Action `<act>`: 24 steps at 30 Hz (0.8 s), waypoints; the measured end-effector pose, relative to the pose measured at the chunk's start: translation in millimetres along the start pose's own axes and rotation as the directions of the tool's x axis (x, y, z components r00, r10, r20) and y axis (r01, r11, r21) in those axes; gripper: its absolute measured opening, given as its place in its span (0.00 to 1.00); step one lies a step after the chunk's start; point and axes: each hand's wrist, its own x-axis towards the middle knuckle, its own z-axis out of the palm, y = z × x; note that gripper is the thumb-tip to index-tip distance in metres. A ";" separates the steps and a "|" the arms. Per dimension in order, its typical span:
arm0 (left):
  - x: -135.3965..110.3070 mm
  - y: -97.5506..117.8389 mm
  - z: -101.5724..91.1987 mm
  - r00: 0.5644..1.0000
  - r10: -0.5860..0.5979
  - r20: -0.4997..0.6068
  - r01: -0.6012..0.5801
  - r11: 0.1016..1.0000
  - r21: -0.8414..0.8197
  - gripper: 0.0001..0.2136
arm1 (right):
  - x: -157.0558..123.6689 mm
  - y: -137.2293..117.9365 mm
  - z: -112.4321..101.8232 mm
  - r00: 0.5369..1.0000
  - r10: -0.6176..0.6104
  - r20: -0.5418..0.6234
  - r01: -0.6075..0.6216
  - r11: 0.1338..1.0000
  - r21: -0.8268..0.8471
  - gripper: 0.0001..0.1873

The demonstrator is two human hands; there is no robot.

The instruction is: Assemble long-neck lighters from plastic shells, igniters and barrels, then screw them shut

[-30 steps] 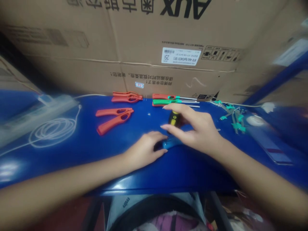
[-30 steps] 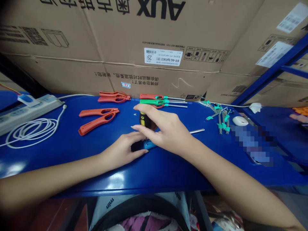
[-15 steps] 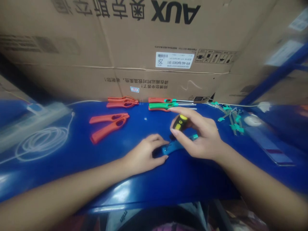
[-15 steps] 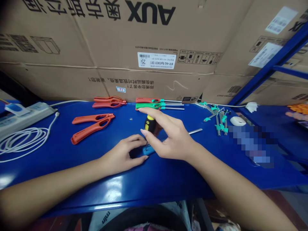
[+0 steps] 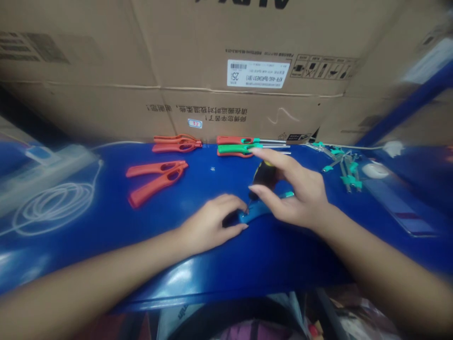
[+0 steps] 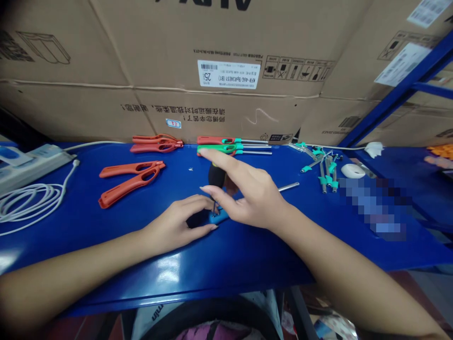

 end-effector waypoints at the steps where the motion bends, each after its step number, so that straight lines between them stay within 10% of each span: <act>1: 0.5 0.1 0.0 1.000 -0.001 -0.001 0.001 1.000 0.000 0.08 | 0.0 0.0 0.2 1.000 -0.026 -0.009 0.026 0.999 -0.030 0.27; 7: 1.9 3.0 -1.6 1.000 -0.010 -0.010 0.010 1.000 -0.009 0.08 | -0.4 -3.0 -4.3 0.983 0.061 0.171 -0.083 0.988 0.127 0.26; 13: 2.2 4.9 -2.5 1.000 -0.024 -0.009 0.024 1.000 -0.007 0.08 | -3.6 1.1 -1.3 0.994 -0.110 0.012 0.111 0.987 -0.115 0.26; 19: 2.2 4.6 -2.6 0.999 -0.037 -0.012 0.037 0.999 -0.008 0.08 | -1.2 -1.5 -3.5 0.988 0.038 0.152 -0.058 0.990 0.125 0.26; 24: 1.7 3.4 -2.5 0.999 -0.026 -0.030 0.026 1.000 -0.001 0.09 | -0.4 1.9 -5.1 0.997 -0.057 0.055 0.058 0.998 -0.024 0.23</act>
